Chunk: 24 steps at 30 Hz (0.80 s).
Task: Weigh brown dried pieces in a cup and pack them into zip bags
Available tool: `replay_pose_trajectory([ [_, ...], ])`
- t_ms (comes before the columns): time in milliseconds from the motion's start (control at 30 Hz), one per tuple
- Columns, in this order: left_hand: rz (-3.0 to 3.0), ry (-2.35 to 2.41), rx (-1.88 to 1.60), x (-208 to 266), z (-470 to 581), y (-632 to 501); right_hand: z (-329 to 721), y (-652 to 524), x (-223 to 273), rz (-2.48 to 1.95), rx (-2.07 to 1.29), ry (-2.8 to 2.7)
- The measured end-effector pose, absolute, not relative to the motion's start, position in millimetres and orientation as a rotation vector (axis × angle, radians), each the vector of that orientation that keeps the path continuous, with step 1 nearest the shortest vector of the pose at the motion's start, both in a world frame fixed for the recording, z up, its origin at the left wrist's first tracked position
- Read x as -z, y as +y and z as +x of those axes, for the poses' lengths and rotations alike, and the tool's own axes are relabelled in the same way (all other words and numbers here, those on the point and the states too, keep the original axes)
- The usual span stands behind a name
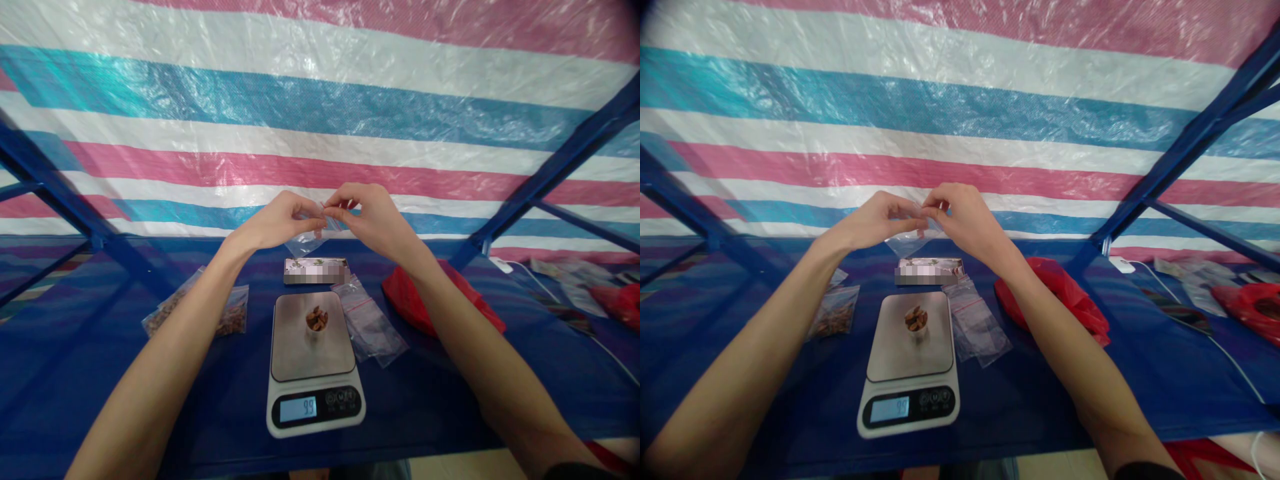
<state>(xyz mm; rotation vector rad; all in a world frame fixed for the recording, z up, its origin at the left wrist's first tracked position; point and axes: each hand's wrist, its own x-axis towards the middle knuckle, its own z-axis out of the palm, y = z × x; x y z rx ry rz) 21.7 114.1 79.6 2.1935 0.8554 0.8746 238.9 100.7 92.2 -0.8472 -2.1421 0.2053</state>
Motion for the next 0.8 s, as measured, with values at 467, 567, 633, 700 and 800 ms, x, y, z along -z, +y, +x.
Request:
replay_pose_trajectory([
  [467, 2.463, 1.141, -1.333, -77, 9, 127, 247, 125, -78, -0.927, -0.741, -2.008],
  [567, 2.449, 1.095, -1.12, -79, 16, 121, 246, 129, -73, -0.931, -0.834, -1.884],
  [633, 2.362, 1.021, -0.923, -78, 23, 115, 244, 128, -71, -0.907, -0.922, -1.823],
  [700, 2.277, 0.985, -0.865, -75, 30, 112, 241, 127, -70, -0.882, -0.994, -1.798],
  [800, 2.181, 0.957, -0.858, -71, 34, 112, 238, 126, -69, -0.851, -1.049, -1.811],
])
